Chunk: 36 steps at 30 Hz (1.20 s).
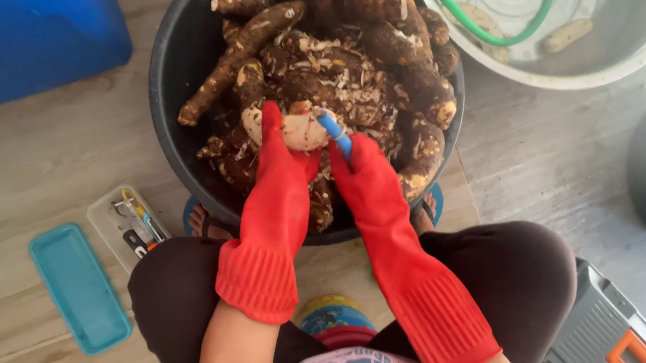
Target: Peeling the outer skin of cassava roots using a handheld peeler while sitting next to a large bucket of raw material.
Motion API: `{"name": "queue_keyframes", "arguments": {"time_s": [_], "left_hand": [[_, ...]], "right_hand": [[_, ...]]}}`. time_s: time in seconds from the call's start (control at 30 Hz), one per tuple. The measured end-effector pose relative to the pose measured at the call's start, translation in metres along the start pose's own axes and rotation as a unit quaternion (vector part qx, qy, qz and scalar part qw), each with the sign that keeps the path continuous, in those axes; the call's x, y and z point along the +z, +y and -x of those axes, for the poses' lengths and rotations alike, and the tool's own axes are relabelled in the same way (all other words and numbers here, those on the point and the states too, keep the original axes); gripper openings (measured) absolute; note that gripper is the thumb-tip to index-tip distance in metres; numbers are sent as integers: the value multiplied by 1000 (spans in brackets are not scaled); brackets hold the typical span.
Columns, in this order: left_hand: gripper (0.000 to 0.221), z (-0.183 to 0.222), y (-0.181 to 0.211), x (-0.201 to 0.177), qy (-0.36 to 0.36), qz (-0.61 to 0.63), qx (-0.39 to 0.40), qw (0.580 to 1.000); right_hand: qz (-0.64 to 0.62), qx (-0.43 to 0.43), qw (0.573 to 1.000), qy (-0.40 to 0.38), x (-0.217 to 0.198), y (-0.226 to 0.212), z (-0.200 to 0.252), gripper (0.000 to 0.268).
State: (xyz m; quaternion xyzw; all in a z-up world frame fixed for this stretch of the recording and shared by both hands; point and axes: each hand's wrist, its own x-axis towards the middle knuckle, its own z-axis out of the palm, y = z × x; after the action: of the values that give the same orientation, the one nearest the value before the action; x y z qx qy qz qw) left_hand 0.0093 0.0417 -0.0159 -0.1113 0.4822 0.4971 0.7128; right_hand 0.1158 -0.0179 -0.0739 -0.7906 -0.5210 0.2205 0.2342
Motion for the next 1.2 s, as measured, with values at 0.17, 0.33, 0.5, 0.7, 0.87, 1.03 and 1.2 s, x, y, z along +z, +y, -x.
{"name": "queue_keyframes", "arguments": {"time_s": [0.17,0.33,0.5,0.7,0.87,1.03,1.2], "left_hand": [[85,-77,-16,-49,-34,91,-25,995],[85,-90,-7,-68,-77,92,-38,992],[85,-98,0,-69,-133,92,-55,985],[84,-104,10,-82,-185,96,-68,976],[84,-121,19,-84,-237,99,-74,964],[84,-162,29,-122,-284,89,-77,951],[104,-82,43,-53,-173,143,-32,974]], "right_hand": [[-18,-118,989,89,8,21,-21,23],[-22,-171,977,126,37,41,-17,17],[5,-250,955,162,55,46,-2,14],[-20,-254,954,157,27,27,-18,19],[13,-150,987,54,53,45,7,15],[-111,-6,988,-106,-43,-13,16,30],[-213,174,946,-174,-110,-61,-6,34]]}}
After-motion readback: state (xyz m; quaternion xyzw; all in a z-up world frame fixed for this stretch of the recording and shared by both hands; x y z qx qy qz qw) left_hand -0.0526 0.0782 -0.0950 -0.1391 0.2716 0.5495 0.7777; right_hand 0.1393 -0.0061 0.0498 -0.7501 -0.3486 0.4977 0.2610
